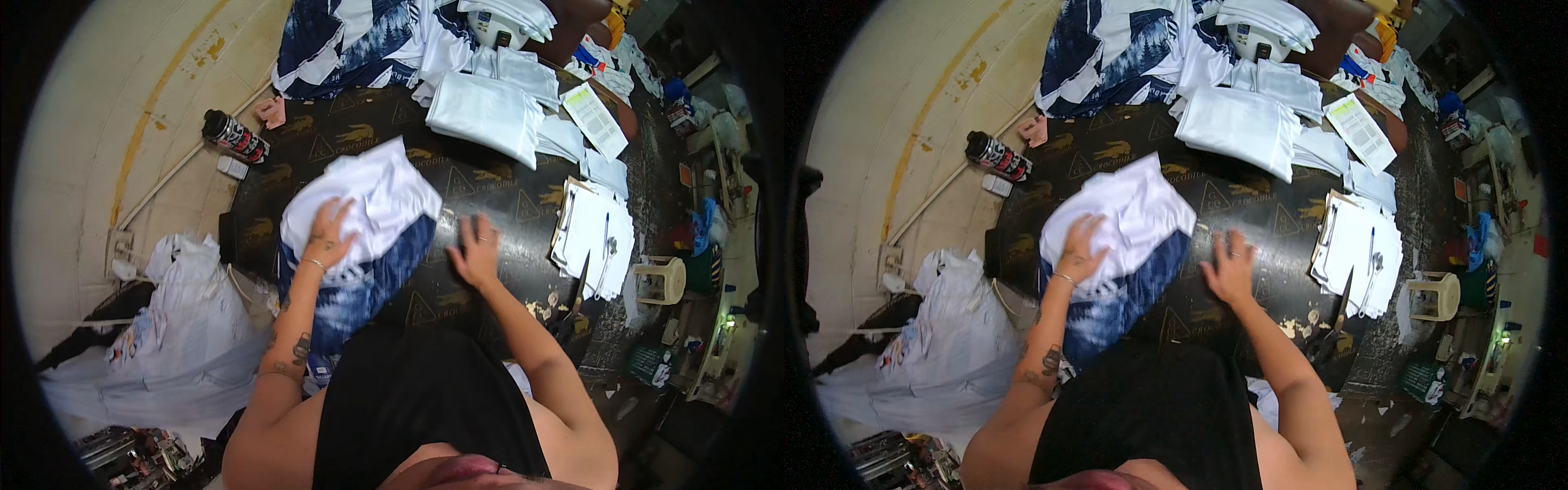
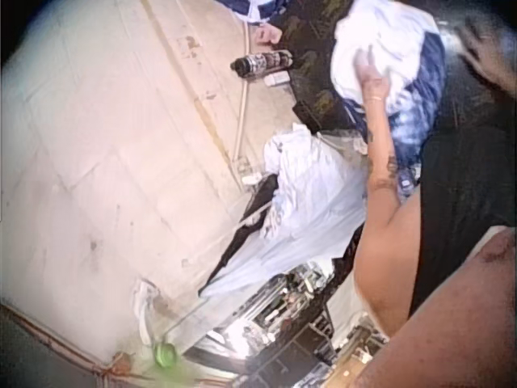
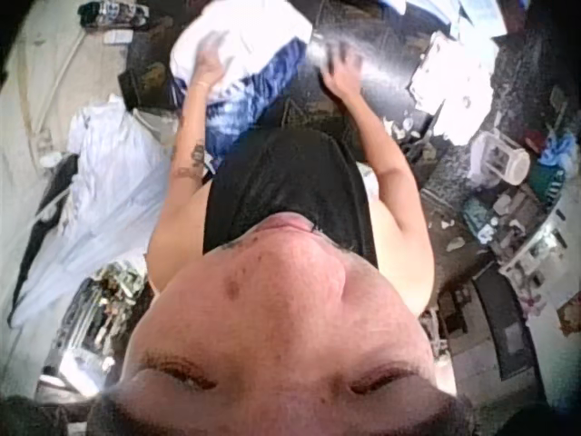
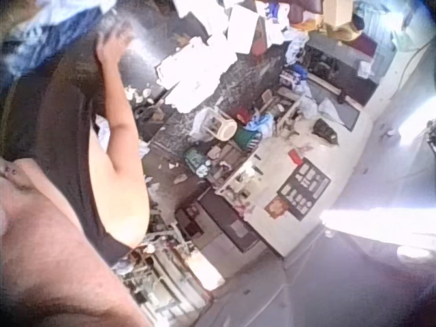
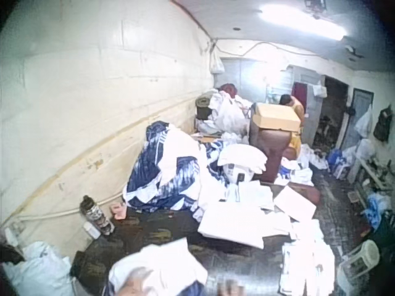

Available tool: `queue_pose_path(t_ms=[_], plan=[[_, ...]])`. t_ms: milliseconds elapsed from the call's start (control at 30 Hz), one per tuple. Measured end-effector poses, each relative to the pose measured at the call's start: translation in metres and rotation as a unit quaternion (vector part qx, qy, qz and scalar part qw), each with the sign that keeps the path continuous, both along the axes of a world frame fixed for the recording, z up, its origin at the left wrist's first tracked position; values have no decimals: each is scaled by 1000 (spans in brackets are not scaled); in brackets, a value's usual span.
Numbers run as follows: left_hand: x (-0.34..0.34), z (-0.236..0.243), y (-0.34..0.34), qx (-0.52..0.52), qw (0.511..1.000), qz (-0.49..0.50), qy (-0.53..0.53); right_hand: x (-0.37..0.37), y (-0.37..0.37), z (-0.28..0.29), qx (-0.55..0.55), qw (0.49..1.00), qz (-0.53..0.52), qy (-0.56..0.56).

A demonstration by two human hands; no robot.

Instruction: The person uses shears to cut a blue and white patterned t-shirt into a rectangular piece of fabric. They then fold the cut fabric and place it on a stack of similar pieces. The person repeats this process with additional t-shirts, cutting and folding each piece before stacking them.

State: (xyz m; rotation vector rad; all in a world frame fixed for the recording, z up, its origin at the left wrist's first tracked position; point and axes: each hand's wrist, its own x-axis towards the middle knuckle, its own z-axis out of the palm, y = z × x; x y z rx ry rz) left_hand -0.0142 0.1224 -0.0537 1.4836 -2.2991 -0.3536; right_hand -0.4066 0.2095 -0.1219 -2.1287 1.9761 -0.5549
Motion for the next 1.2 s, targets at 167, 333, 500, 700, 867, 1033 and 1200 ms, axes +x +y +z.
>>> queue_pose_path(t_ms=[167, 333, 500, 700, 867, 1033, 1200], plan=[[36, -58, 158, 458, 858, -102, -210, 93, 38, 36, 107, 900, 415, -82], [126, 41, 216, 511, 821, -67, -246, 51, 49, 162, 149, 816, 480, -287], [130, 206, 195, 111, 885, 125, 434, -22, 38, 277, 36, 707, 424, -566], [100, 362, 150, -152, 877, -36, 454, 4, 91, 293, 275, 774, 523, -227], [17, 379, 174, -228, 901, -131, 344, -12, 99, 275, 14, 816, 467, -339], [-22, 423, 123, -506, 791, 146, 310, 74, 100, 255, 125, 822, 456, -318], [99, 445, 97, -343, 864, -29, 368, 32, 136, 268, 165, 835, 334, -405]])
